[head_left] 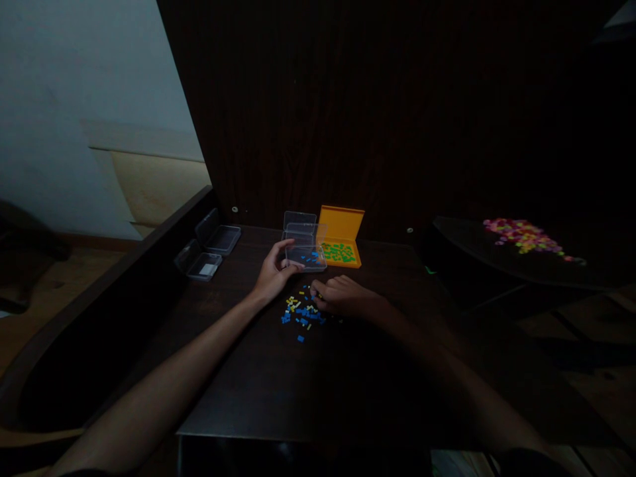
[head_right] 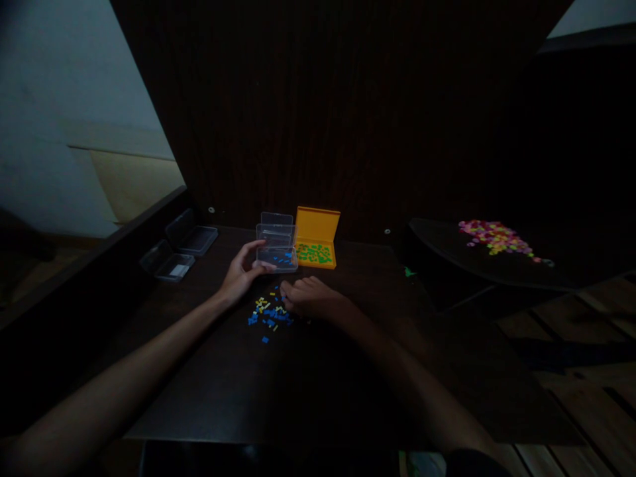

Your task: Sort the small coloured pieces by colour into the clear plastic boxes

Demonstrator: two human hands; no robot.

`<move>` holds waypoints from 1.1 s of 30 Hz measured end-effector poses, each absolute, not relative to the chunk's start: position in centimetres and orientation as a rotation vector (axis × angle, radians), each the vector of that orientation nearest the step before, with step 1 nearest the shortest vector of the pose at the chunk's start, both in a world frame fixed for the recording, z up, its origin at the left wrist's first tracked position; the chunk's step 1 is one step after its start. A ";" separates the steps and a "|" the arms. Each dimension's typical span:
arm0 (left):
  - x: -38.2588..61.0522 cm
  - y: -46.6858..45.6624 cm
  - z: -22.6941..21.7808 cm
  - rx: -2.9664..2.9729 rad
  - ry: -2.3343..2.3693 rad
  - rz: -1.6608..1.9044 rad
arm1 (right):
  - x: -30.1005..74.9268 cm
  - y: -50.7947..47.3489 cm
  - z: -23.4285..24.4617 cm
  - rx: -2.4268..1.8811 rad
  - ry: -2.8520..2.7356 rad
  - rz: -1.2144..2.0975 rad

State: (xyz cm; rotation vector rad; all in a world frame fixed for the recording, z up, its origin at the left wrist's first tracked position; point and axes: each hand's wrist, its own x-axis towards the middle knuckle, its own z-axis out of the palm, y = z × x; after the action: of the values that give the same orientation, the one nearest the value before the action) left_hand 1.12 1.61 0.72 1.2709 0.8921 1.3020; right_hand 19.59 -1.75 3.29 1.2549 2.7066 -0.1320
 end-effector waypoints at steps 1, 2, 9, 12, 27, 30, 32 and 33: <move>1.1 1.6 0.7 1.268 0.892 1.304 | 19.6 -1.7 3.4 1.257 2.706 -0.134; 1.1 1.7 0.7 1.263 0.891 1.307 | 19.6 -1.6 3.7 1.257 2.711 -0.149; 1.6 1.1 0.8 1.264 0.822 1.234 | 21.6 -1.1 7.9 1.323 2.910 -0.309; 2.4 0.0 1.1 1.259 0.753 1.154 | 22.3 -1.2 9.1 1.386 2.910 -0.278; 4.8 -3.1 1.4 1.187 0.560 1.001 | 21.8 -1.4 8.0 1.268 2.881 -0.350; 4.6 -3.0 1.4 1.204 0.565 1.011 | 21.9 -1.5 8.3 1.255 2.896 -0.326; 4.5 -2.9 1.4 1.205 0.565 1.013 | 21.9 -1.6 8.4 1.265 2.900 -0.278; 4.5 -2.9 1.5 1.202 0.563 1.016 | 22.0 -1.6 8.4 1.279 2.901 -0.241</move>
State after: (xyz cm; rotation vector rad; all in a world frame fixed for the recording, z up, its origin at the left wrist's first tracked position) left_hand 4.48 -2.91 1.49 1.2023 0.5630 1.0155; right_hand 21.98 -1.60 8.40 1.2785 2.9013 -0.2406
